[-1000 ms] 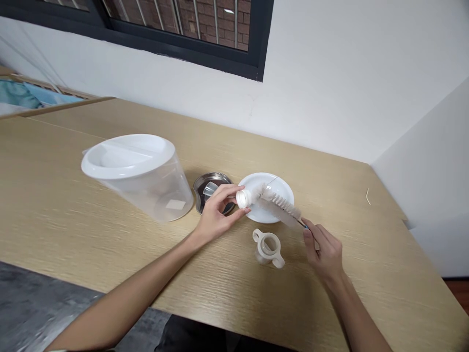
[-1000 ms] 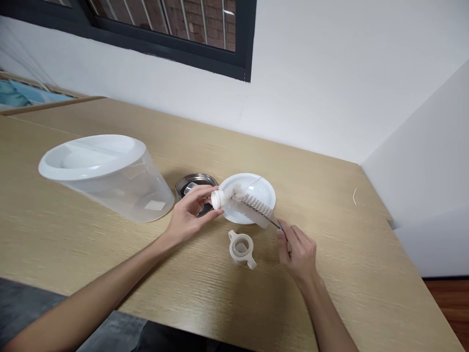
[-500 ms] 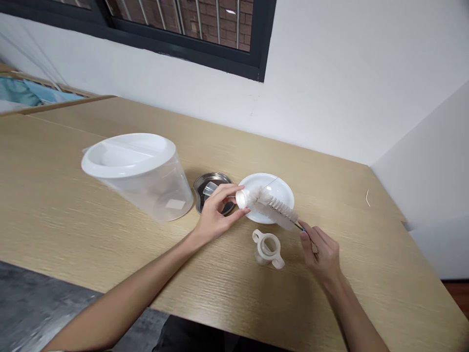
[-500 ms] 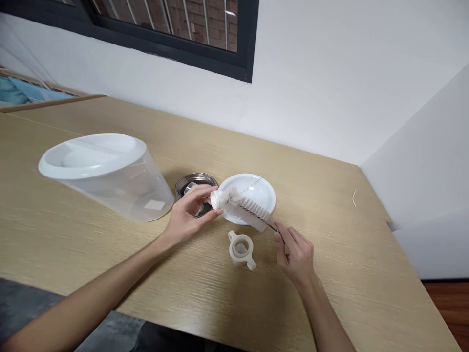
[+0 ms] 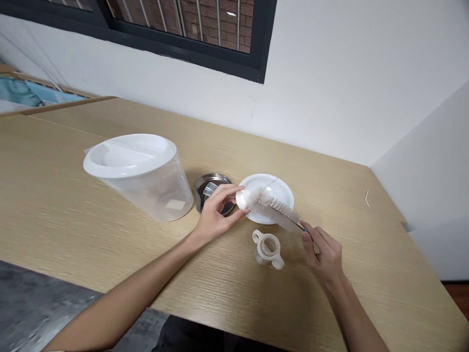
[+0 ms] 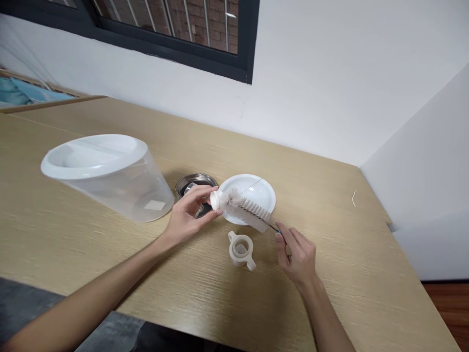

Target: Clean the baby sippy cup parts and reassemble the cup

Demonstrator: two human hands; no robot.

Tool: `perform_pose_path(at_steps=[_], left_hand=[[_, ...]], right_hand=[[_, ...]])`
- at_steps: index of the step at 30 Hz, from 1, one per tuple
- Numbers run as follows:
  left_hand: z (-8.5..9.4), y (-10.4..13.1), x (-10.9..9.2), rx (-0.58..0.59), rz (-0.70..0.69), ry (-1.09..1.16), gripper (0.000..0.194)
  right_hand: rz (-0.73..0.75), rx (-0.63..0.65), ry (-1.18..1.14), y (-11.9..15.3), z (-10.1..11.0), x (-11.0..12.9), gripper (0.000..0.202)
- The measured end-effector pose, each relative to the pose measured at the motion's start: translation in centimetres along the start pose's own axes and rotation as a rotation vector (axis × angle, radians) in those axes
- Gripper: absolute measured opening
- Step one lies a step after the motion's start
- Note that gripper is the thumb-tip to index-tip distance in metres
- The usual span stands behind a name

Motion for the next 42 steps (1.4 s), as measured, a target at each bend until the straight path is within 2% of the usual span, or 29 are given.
perform_pose_path(at_steps=[18,35,42], left_hand=[[-0.07,0.04,-0.51,0.02,-0.06,-0.078,0.048],[0.23,0.06,0.17,-0.012,-0.01,0.023,0.052],[0.59,-0.02,0.4,-0.06,0.007,0.061,0.053]], right_hand=[[0.002,-0.026,0.006,-0.32,0.45,0.12,0.032],[-0.008,-0.02,0.018,-0.16,0.48,-0.18,0.031],[0.005,-0.028,0.007,-0.15,0.57,-0.12,0.034]])
Point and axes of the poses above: each hand's wrist, its own y-axis away from the middle knuckle, its own z-axis out of the back of the hand, x = y × z, the point moved 10 cm from there along -y, towards the middle knuckle, and after that the axes turned 13 degrees about -x, right-handed, at the moved point
